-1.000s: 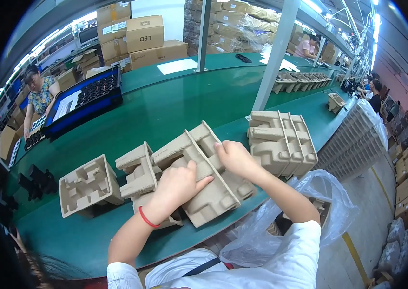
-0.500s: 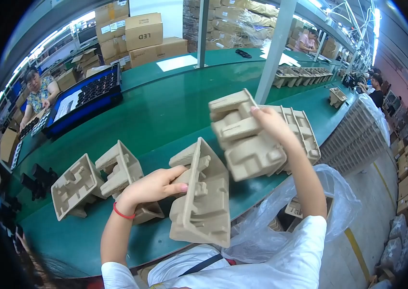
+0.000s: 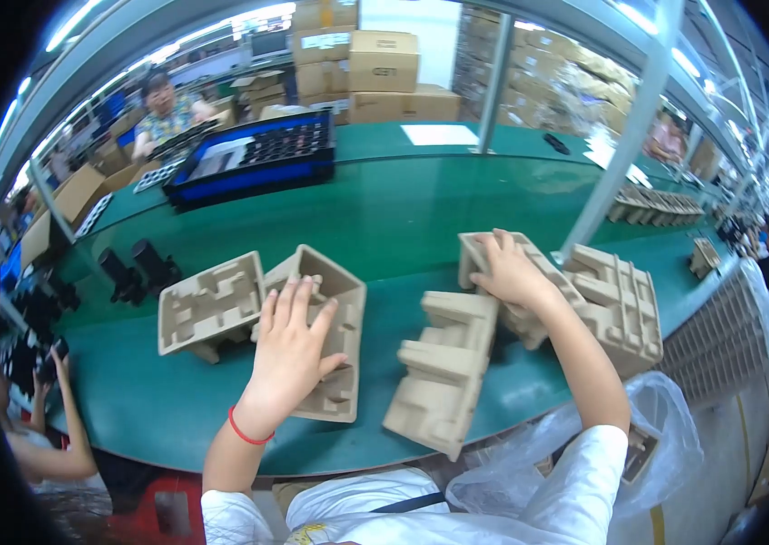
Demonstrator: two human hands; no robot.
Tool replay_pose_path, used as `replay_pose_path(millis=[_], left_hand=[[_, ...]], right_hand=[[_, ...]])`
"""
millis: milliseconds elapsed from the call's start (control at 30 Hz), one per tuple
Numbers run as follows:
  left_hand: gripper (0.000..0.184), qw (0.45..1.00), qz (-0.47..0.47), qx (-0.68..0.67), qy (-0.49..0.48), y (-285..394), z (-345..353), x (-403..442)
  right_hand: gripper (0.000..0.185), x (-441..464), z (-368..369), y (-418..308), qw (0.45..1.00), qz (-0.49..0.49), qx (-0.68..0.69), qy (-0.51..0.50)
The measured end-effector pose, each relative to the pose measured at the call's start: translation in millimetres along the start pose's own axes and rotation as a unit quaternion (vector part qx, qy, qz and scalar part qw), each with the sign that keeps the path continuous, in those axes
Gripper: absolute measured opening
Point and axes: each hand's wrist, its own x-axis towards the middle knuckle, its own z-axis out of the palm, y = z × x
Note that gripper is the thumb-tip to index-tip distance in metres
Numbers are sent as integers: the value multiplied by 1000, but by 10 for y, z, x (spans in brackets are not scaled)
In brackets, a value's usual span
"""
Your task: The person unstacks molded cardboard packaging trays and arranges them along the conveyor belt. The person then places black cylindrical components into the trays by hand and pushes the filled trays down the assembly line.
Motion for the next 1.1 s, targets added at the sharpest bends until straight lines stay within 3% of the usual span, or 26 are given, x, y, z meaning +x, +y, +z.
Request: replay_pose_path(millis=[67, 167, 200, 267, 300, 333, 400, 467, 667, 700, 800, 833, 900, 933, 1000, 1100], left_hand=[[83, 997, -65, 31, -23, -147, -83, -157], [96, 993, -109, 33, -28, -419, 18, -345], [86, 997, -72, 10, -4, -523, 21, -397], [68, 998, 6, -38, 43, -734, 35, -482], [84, 993, -8, -115, -8, -851, 26, -515], [82, 986, 15, -158, -42, -950, -16, -521], [80, 963, 58, -243, -103, -1143, -127, -517], [81, 930, 74, -330, -146, -1116, -222, -463], [79, 864, 145, -368, -312, -1330, -56, -356], [73, 858, 110, -378, -331, -1344, -26, -398], [66, 935, 154, -255, -193, -1326, -27, -613], [56, 922, 106, -301, -220, -1319, -113, -638], [55, 940, 63, -292, -163, -1336, -242, -747], [55, 947, 45, -287, -135, -1344, -293, -803], [59, 973, -9, -196, -124, -1257, -386, -938], [67, 988, -92, -79, -91, -1217, -382, -1125]], right_hand=[[56, -37, -68, -263, 994, -66, -80, 24], [48, 2, -113, -339, 974, -218, -19, -58], [40, -59, -234, -426, 961, -218, 105, -137], [54, -284, -565, -617, 893, -313, 220, -237], [65, -398, -598, -607, 867, -363, 221, -259], [69, -504, -647, -683, 841, -410, 217, -278], [81, -774, -574, -752, 859, -389, 77, -325], [86, -952, -580, -948, 896, -280, 25, -343], [89, -1132, -585, -929, 902, -245, 6, -357], [82, -1146, -471, -918, 911, -263, -35, -316], [68, -1023, -201, -833, 923, -329, -23, -197], [64, -993, -226, -875, 930, -316, -9, -187], [56, -802, -362, -1049, 945, -283, 20, -166], [51, -658, -324, -1011, 931, -323, 81, -149], [52, -429, -482, -1048, 913, -287, 76, -280], [58, -94, -416, -1148, 832, -184, 124, -509]])
